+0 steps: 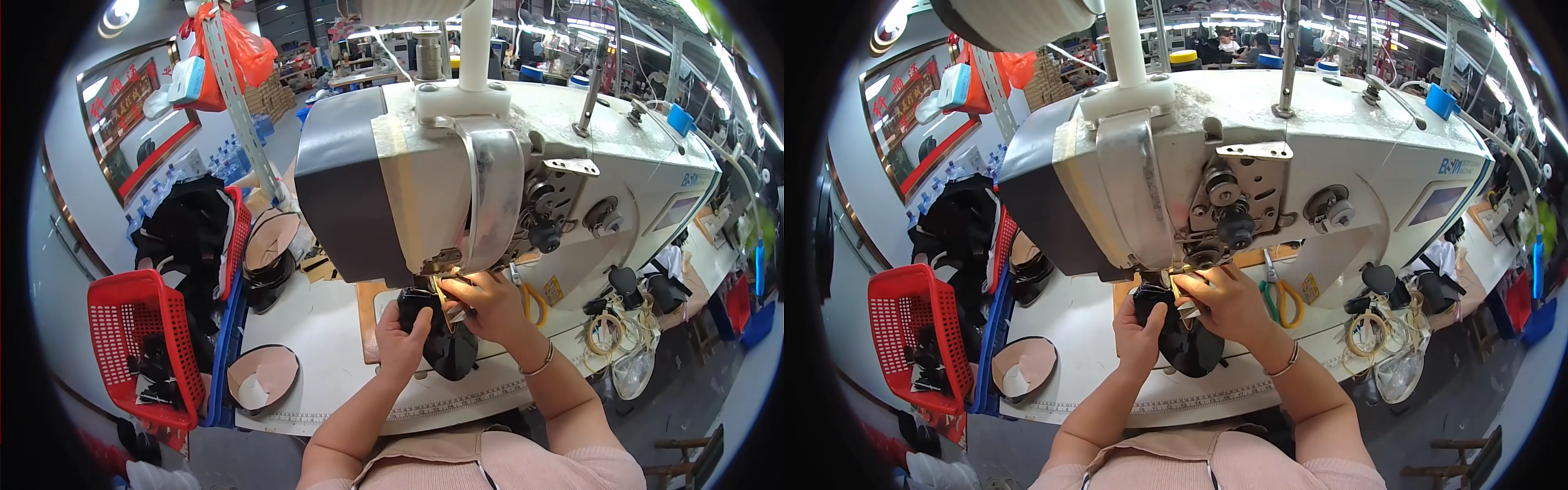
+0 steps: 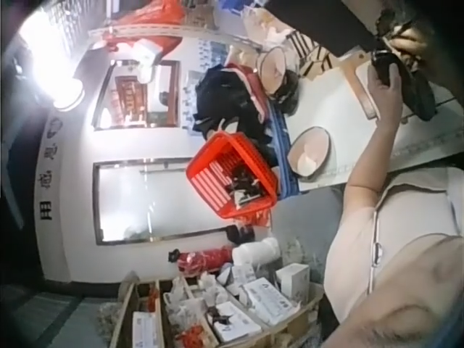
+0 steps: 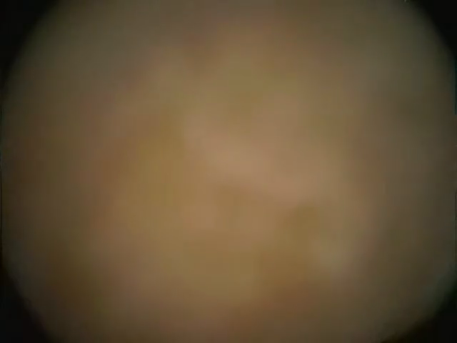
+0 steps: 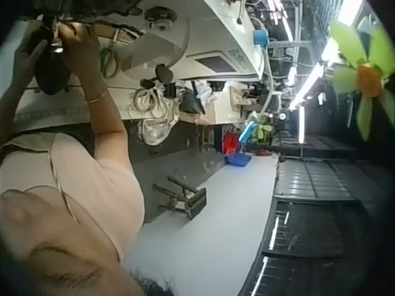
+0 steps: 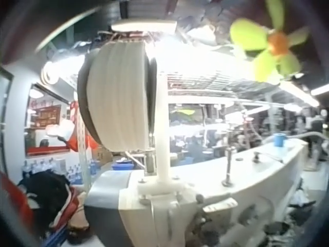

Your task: Stitch shoe components using an industrial sewing machine.

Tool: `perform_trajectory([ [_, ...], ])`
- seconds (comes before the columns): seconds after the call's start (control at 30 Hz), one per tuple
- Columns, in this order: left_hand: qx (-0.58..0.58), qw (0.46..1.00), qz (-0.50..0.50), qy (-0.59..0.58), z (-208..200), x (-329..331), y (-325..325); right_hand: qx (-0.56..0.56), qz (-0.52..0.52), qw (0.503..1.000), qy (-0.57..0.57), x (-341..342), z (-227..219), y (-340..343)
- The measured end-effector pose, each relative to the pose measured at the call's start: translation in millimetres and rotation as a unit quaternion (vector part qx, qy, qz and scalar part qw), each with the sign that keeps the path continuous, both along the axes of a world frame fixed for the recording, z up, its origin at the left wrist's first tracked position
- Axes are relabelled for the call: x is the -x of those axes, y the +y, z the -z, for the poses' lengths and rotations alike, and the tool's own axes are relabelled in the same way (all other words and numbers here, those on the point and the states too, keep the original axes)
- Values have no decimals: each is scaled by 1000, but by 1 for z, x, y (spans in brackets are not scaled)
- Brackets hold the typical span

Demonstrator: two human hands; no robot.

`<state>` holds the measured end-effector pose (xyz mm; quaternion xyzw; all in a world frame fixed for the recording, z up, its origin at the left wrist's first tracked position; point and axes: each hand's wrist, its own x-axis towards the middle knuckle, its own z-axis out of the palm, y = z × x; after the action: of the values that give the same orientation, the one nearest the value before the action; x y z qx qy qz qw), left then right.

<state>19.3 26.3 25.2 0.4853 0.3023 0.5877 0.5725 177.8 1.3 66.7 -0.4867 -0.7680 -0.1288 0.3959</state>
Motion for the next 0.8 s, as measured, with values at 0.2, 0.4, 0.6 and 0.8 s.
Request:
perform_trajectory([
  [0.2,-6,1000,-3,-6,-2,-1,0,-31,-19,999,4,-1,4,8],
  [0.4,1,1000,6,-10,-2,1,2,-26,-14,1000,-3,-1,4,8],
  [0.6,77,994,59,-55,-3,2,14,-4,-3,1000,-2,-2,6,11],
  [0.8,154,983,56,-80,0,4,-6,-189,-11,936,297,-4,14,-2],
])
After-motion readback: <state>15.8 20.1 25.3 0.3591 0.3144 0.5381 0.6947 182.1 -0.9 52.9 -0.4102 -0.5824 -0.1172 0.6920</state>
